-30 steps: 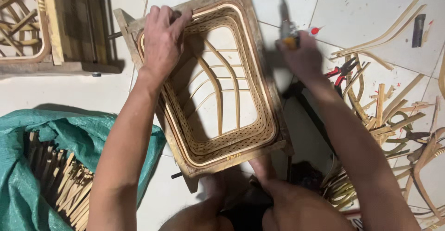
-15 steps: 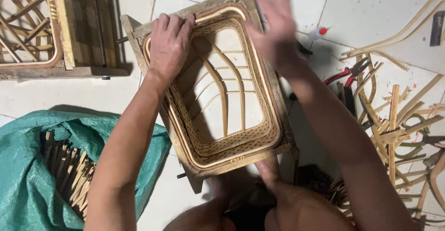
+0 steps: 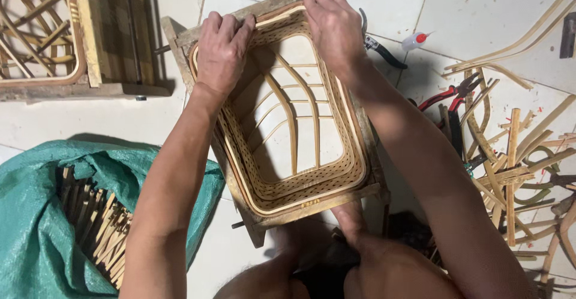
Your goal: The person is assembling a rectangular basket frame using thin wooden strips. They use pliers to cut and bend the strips, a hammer to secure them, and a knife to trim excess material. The person works on the floor, surrounded by tools and wooden scraps.
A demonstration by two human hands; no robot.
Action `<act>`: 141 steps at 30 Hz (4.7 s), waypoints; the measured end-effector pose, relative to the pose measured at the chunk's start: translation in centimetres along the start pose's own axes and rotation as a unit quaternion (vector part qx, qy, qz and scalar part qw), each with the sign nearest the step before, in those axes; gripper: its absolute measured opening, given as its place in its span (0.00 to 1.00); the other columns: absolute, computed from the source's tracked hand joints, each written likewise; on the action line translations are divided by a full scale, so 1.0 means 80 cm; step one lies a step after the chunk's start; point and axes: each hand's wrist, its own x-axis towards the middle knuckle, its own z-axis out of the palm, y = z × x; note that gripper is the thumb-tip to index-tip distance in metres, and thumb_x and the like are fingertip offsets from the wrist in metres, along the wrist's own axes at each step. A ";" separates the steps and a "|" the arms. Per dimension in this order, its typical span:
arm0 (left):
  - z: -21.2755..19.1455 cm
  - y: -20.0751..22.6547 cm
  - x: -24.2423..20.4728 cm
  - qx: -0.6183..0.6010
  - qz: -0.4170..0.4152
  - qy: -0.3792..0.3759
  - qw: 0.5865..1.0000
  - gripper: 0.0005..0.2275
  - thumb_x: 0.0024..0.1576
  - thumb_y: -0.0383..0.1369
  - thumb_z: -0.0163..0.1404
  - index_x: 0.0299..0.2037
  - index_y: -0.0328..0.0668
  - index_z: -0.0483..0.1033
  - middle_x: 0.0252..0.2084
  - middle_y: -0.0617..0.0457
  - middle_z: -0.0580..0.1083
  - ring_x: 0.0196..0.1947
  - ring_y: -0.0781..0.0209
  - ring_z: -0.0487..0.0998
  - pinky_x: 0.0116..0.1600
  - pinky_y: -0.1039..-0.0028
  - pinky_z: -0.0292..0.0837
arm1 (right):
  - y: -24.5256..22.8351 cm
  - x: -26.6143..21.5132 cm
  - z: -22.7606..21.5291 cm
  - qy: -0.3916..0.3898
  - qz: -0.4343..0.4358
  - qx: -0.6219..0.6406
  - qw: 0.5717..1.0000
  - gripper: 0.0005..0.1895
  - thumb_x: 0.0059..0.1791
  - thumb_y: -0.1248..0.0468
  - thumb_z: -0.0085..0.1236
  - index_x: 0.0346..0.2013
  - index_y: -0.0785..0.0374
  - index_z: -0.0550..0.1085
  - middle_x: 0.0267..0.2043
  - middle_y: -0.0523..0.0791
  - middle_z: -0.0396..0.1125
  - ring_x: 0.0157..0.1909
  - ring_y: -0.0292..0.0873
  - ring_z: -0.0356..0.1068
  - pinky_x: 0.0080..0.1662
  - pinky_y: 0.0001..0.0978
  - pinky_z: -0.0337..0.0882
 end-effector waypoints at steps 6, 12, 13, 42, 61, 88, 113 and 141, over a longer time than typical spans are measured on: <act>-0.006 0.004 0.011 -0.010 -0.008 0.003 1.000 0.12 0.61 0.25 0.59 0.54 0.38 0.81 0.36 0.53 0.67 0.39 0.56 0.65 0.44 0.68 0.68 | -0.021 0.011 -0.031 0.098 0.060 -0.036 0.993 0.34 0.42 0.58 0.72 0.57 0.74 0.73 0.56 0.65 0.71 0.58 0.60 0.71 0.55 0.44 0.77; -0.013 0.009 0.004 -0.035 -0.018 -0.019 0.999 0.12 0.63 0.26 0.60 0.55 0.36 0.80 0.37 0.52 0.68 0.40 0.56 0.66 0.43 0.68 0.68 | -0.025 0.007 -0.049 -0.107 0.274 0.164 0.942 0.32 0.50 0.63 0.63 0.66 0.73 0.65 0.39 0.55 0.77 0.36 0.49 0.79 0.41 0.43 0.80; -0.012 0.006 0.008 -0.032 -0.018 -0.023 0.999 0.12 0.62 0.25 0.60 0.56 0.36 0.80 0.37 0.52 0.69 0.40 0.56 0.66 0.42 0.68 0.68 | -0.024 0.011 -0.052 -0.133 0.305 0.156 0.930 0.33 0.50 0.63 0.60 0.68 0.72 0.65 0.36 0.53 0.77 0.32 0.47 0.79 0.37 0.44 0.80; -0.004 0.006 -0.006 -0.060 -0.072 -0.014 0.996 0.17 0.56 0.19 0.60 0.56 0.38 0.81 0.40 0.53 0.70 0.43 0.56 0.68 0.49 0.67 0.72 | 0.038 -0.115 -0.177 -0.093 0.428 0.520 0.734 0.20 0.56 0.55 0.51 0.52 0.71 0.69 0.42 0.48 0.70 0.44 0.43 0.75 0.48 0.37 0.79; 0.003 -0.001 -0.011 -0.107 -0.078 -0.009 0.991 0.17 0.55 0.18 0.61 0.55 0.33 0.79 0.43 0.49 0.68 0.45 0.53 0.66 0.51 0.64 0.70 | -0.166 -0.086 -0.049 -0.231 0.409 0.495 0.731 0.23 0.48 0.54 0.50 0.54 0.62 0.64 0.39 0.47 0.65 0.40 0.43 0.74 0.46 0.43 0.76; 0.001 0.000 -0.014 -0.120 -0.078 -0.025 0.989 0.20 0.53 0.18 0.59 0.57 0.35 0.80 0.43 0.49 0.68 0.46 0.53 0.67 0.52 0.62 0.69 | -0.176 -0.055 -0.043 -0.233 0.409 0.377 0.798 0.24 0.47 0.61 0.50 0.56 0.65 0.66 0.29 0.43 0.63 0.29 0.42 0.68 0.34 0.40 0.72; -0.009 0.004 -0.002 -0.125 -0.108 -0.023 0.986 0.13 0.62 0.21 0.56 0.56 0.38 0.82 0.40 0.52 0.69 0.43 0.55 0.67 0.45 0.65 0.69 | -0.098 -0.070 -0.119 -0.206 0.371 0.477 0.770 0.11 0.49 0.63 0.52 0.42 0.69 0.70 0.35 0.47 0.71 0.37 0.40 0.75 0.42 0.35 0.77; -0.009 0.002 -0.005 -0.142 -0.113 -0.023 0.983 0.24 0.47 0.14 0.56 0.56 0.38 0.80 0.41 0.51 0.67 0.44 0.53 0.66 0.49 0.63 0.66 | -0.173 -0.045 -0.044 -0.262 0.371 0.443 0.773 0.43 0.48 0.60 0.47 0.76 0.62 0.46 0.35 0.45 0.67 0.40 0.39 0.70 0.48 0.37 0.72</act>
